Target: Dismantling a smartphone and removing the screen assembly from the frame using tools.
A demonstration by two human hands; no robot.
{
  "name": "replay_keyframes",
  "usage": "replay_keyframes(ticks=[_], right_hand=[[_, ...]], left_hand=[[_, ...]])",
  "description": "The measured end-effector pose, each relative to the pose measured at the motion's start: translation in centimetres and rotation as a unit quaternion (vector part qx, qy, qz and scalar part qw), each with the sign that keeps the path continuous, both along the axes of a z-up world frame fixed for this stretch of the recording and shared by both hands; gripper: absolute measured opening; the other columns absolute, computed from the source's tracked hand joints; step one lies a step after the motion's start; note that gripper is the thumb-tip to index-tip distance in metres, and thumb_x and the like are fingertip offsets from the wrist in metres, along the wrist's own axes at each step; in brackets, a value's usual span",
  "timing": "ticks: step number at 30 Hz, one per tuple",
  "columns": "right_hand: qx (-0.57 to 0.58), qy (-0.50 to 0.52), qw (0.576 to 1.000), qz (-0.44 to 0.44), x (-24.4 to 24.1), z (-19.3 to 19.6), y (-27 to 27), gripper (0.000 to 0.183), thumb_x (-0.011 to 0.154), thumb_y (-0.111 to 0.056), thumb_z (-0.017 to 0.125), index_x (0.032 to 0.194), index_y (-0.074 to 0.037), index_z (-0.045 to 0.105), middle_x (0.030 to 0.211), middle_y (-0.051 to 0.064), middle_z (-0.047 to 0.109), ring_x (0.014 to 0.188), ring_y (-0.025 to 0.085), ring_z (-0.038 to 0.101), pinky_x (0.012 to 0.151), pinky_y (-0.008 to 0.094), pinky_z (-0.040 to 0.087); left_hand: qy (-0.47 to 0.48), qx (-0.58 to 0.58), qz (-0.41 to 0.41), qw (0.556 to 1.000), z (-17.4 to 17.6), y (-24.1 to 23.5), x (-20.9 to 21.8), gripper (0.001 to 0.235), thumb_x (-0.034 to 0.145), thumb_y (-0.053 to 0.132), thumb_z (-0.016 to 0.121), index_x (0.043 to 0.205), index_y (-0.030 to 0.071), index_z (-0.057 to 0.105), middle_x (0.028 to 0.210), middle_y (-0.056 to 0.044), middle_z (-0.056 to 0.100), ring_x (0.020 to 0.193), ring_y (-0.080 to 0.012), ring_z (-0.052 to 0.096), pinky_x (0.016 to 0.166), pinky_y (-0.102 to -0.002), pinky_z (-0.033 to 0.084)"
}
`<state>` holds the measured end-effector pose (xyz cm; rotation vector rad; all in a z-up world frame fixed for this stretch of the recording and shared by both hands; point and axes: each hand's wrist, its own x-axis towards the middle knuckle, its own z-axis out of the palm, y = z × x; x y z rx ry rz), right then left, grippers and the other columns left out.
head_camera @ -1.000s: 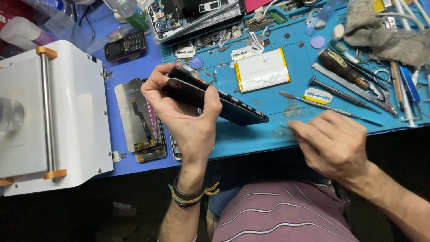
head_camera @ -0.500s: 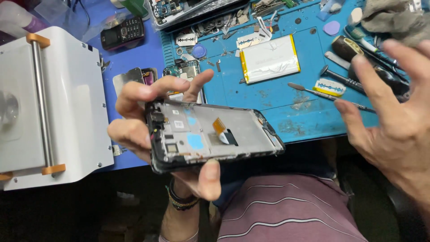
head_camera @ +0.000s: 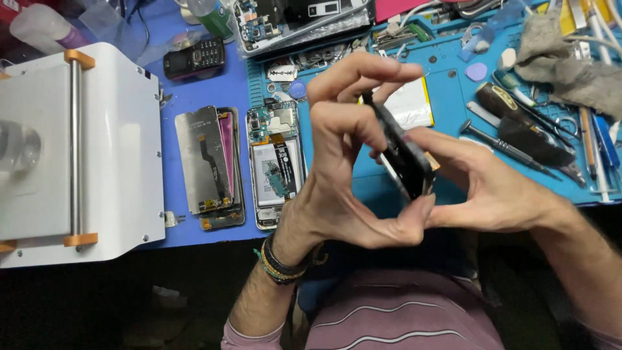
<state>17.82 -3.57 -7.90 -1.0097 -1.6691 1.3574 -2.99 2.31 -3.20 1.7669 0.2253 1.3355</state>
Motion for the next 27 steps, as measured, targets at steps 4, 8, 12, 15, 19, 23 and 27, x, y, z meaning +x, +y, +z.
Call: replay_keyframes(ticks=[4, 8, 12, 15, 19, 23, 27], right_hand=[[-0.106, 0.091, 0.987, -0.083, -0.4, -0.9, -0.2, 0.1, 0.057, 0.015, 0.077, 0.152, 0.0, 0.048, 0.133, 0.01, 0.066, 0.11, 0.018, 0.062, 0.097, 0.03, 0.05], [-0.108, 0.075, 0.985, -0.113, -0.9, 0.3, 0.0, 0.112, 0.05, 0.011, 0.082, 0.155, -0.001, 0.043, 0.145, 0.01, 0.061, 0.12, 0.019, 0.059, 0.1, 0.031, 0.047], [-0.111, 0.069, 0.983, -0.126, -0.7, 0.0, 0.0, 0.117, 0.05, 0.011, 0.083, 0.158, -0.004, 0.04, 0.139, 0.009, 0.064, 0.103, 0.018, 0.062, 0.084, 0.03, 0.053], [-0.12, 0.107, 0.978, -0.132, 0.1, -1.4, -0.3, 0.106, 0.048, 0.009, 0.084, 0.148, -0.001, 0.052, 0.121, 0.01, 0.07, 0.103, 0.019, 0.063, 0.093, 0.032, 0.049], [-0.136, 0.166, 0.968, -0.132, 1.2, -3.4, -0.5, 0.092, 0.047, 0.012, 0.086, 0.134, -0.001, 0.058, 0.122, 0.01, 0.07, 0.108, 0.021, 0.066, 0.099, 0.035, 0.052], [-0.13, 0.162, 0.969, -0.137, 1.4, -4.1, -0.5, 0.092, 0.046, 0.009, 0.088, 0.132, -0.003, 0.058, 0.125, 0.01, 0.068, 0.112, 0.021, 0.064, 0.103, 0.036, 0.05], [-0.116, 0.162, 0.97, -0.137, 1.3, -4.2, -0.6, 0.087, 0.05, 0.003, 0.087, 0.131, -0.004, 0.057, 0.122, 0.009, 0.067, 0.108, 0.019, 0.064, 0.099, 0.033, 0.05]], left_hand=[[0.078, -0.047, 0.041, 0.995, 0.4, 0.1, 0.0, 0.064, 0.083, 0.017, 0.084, 0.13, 0.012, 0.04, 0.156, -0.007, 0.027, 0.155, -0.028, 0.044, 0.128, -0.043, 0.056], [0.045, -0.133, 0.0, 0.99, -0.2, -0.1, -0.2, 0.069, 0.084, 0.013, 0.087, 0.136, 0.016, 0.041, 0.16, -0.005, 0.024, 0.155, -0.0287, 0.048, 0.13, -0.045, 0.057], [0.012, -0.162, -0.021, 0.987, -0.1, -0.1, -0.4, 0.065, 0.084, 0.006, 0.087, 0.134, 0.015, 0.047, 0.158, -0.004, 0.033, 0.154, -0.0281, 0.05, 0.135, -0.045, 0.052], [0.015, -0.171, -0.005, 0.985, 0.2, -0.3, -0.2, 0.065, 0.083, 0.009, 0.087, 0.135, 0.015, 0.049, 0.155, -0.003, 0.035, 0.153, -0.0269, 0.051, 0.135, -0.044, 0.053], [0.016, -0.16, 0.026, 0.987, 0.7, -0.2, 0.0, 0.06, 0.085, 0.01, 0.085, 0.133, 0.016, 0.051, 0.151, -0.003, 0.041, 0.153, -0.0239, 0.049, 0.134, -0.043, 0.055], [0.044, -0.145, 0.061, 0.987, 0.9, -0.1, -0.1, 0.059, 0.082, 0.008, 0.083, 0.131, 0.013, 0.051, 0.145, -0.004, 0.043, 0.143, -0.0197, 0.053, 0.13, -0.041, 0.057], [0.047, -0.147, 0.078, 0.985, 0.5, -0.2, -0.1, 0.063, 0.082, 0.008, 0.084, 0.135, 0.015, 0.05, 0.148, -0.005, 0.042, 0.139, -0.0181, 0.054, 0.125, -0.037, 0.061]])
